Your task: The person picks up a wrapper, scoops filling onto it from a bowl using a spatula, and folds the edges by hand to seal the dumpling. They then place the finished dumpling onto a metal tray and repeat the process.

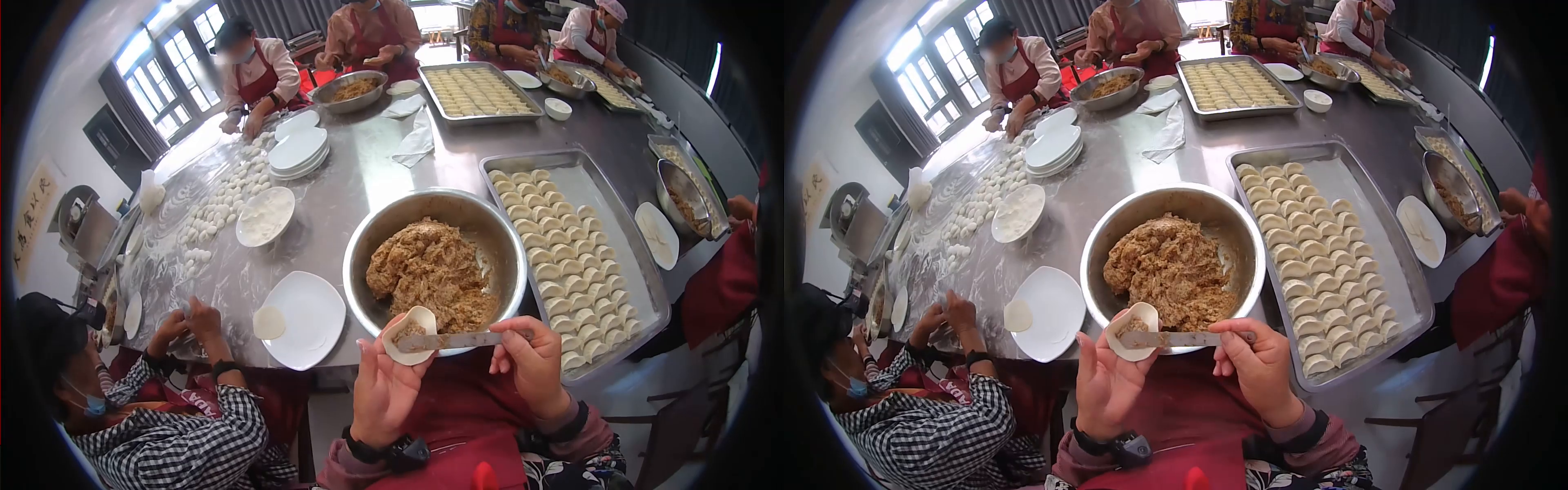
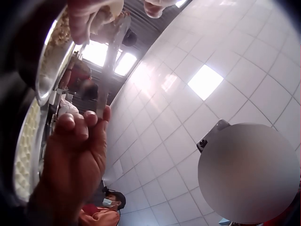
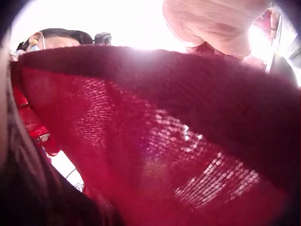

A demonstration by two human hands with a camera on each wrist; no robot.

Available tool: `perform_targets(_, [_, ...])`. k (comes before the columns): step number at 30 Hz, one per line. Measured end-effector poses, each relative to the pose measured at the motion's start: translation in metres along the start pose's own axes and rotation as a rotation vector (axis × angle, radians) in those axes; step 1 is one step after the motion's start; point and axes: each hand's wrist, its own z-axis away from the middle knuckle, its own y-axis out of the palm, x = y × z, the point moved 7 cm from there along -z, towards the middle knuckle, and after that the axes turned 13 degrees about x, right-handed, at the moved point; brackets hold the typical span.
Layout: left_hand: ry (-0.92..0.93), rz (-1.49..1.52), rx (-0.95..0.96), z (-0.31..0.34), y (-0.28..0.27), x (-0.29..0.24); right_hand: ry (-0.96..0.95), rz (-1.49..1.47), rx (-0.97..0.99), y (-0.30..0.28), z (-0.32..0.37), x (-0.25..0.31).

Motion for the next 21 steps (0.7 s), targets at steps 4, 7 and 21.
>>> perform_targets(4, [0.006,-0.031,-0.033,0.003,-0.006,0.002,0.029,0.074,-0.025,0.007,0.004,0.007])
perform_targets(7, [0.025,-0.065,-0.063,0.001,-0.012,-0.003,0.032,0.104,-0.019,0.005,0.006,0.012])
perform_targets(21, [0.145,-0.056,-0.125,0.019,-0.038,-0.038,-0.208,0.693,-0.226,-0.032,-0.019,0.025])
